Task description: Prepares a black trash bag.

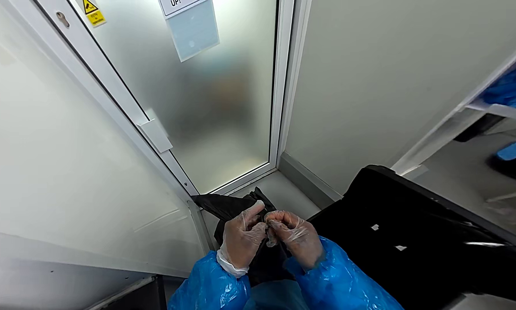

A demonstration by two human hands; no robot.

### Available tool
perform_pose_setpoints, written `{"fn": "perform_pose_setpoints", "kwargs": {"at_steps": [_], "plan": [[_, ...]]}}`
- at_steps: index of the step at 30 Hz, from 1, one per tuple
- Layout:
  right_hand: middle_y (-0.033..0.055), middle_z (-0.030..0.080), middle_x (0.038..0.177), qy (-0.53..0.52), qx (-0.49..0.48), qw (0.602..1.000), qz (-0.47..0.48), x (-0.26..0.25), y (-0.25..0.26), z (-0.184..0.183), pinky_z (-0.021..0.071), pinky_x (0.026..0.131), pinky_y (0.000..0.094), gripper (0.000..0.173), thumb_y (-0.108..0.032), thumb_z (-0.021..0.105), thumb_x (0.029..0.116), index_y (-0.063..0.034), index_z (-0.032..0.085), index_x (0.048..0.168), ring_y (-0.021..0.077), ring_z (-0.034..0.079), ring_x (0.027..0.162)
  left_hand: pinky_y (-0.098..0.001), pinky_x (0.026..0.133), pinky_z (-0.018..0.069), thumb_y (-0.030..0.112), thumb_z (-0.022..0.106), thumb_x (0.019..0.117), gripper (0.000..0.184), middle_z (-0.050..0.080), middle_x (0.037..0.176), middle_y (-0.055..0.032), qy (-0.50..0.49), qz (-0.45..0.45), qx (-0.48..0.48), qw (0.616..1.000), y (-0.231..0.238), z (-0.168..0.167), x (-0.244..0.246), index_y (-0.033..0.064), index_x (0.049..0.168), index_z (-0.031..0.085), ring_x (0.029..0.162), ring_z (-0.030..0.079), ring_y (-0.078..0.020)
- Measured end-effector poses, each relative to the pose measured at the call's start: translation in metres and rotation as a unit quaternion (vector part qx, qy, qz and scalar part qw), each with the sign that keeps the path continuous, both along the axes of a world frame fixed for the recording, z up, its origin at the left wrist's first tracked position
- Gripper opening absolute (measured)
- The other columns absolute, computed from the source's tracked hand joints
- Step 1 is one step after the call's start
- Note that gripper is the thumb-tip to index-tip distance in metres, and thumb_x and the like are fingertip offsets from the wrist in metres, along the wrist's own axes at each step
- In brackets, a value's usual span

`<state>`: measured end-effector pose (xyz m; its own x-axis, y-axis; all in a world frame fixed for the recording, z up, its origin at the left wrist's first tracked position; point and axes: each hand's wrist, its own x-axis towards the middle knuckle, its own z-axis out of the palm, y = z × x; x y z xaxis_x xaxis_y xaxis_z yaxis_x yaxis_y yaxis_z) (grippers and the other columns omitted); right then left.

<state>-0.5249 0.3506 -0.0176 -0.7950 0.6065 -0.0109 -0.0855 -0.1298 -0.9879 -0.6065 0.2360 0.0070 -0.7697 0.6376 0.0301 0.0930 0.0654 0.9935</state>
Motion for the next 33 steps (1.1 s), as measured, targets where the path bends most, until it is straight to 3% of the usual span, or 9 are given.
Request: {"fn": "perform_pose_setpoints", "kwargs": {"at_steps": [4,15,24,27,30,33], "plan": [[-0.0049,0.067,0.066,-0.002,0.004,1.0,0.002,0.001,0.0,-0.001,0.0561,0.057,0.0197,0.01,-0.005,0.062,0.0924,-0.0063,0.071,0.089,0.0031,0.063,0.057,-0.0227,0.074,0.0602,-0.003,0.055,0.0921,0.039,0.075,0.106,-0.0128,0.018,0.009,-0.011,1.0,0.002,-0.001,0.001,-0.005,0.129,0.065,0.077,0.071,-0.0066],[-0.0044,0.066,0.065,0.016,-0.026,0.999,-0.015,0.004,-0.002,0.001,0.0557,0.057,0.0192,0.013,-0.001,0.058,0.093,-0.0062,0.069,0.09,0.0039,0.063,0.056,-0.0247,0.077,0.0606,-0.003,0.049,0.0945,0.043,0.071,0.117,-0.0164,-0.013,-0.014,0.018,1.0,-0.001,0.002,0.003,-0.007,0.136,0.059,0.082,0.072,-0.0091],[-0.0032,0.066,0.065,0.005,-0.025,1.0,-0.008,0.006,0.0,0.001,0.0561,0.056,0.0196,0.008,-0.002,0.062,0.0925,-0.0051,0.069,0.093,0.0047,0.063,0.055,-0.0253,0.077,0.0611,-0.003,0.047,0.094,0.044,0.073,0.109,-0.0154,-0.008,-0.015,0.025,1.0,-0.001,-0.002,0.004,-0.0078,0.137,0.058,0.079,0.072,-0.0095],[-0.0058,0.069,0.073,-0.031,0.068,0.997,-0.005,0.009,0.001,-0.001,0.0574,0.061,0.0176,0.011,-0.01,0.07,0.0882,-0.0067,0.072,0.099,0.0004,0.066,0.063,-0.0246,0.077,0.0608,-0.004,0.048,0.0945,0.043,0.073,0.109,-0.0149,-0.019,-0.005,0.024,1.0,0.0,0.0,0.005,-0.0078,0.136,0.058,0.08,0.072,-0.0088],[-0.004,0.069,0.076,-0.007,0.242,0.97,-0.027,0.009,0.001,-0.014,0.0558,0.061,0.0157,0.024,-0.02,0.074,0.0837,-0.0053,0.075,0.103,-0.0019,0.064,0.065,-0.0246,0.083,0.0592,-0.003,0.05,0.0964,0.041,0.071,0.116,-0.0168,-0.019,0.003,0.003,1.0,0.001,-0.001,0.004,-0.0068,0.136,0.059,0.087,0.072,-0.0088],[0.0015,0.07,0.075,0.006,0.398,0.915,-0.067,0.009,0.002,-0.02,0.0553,0.061,0.0244,0.028,-0.027,0.069,0.0857,-0.0069,0.078,0.103,0.0074,0.064,0.065,-0.0259,0.086,0.0579,0.0,0.052,0.0967,0.041,0.071,0.12,-0.0177,0.016,0.009,-0.024,1.0,0.001,-0.005,0.004,-0.0051,0.137,0.059,0.092,0.071,-0.0099]]}}
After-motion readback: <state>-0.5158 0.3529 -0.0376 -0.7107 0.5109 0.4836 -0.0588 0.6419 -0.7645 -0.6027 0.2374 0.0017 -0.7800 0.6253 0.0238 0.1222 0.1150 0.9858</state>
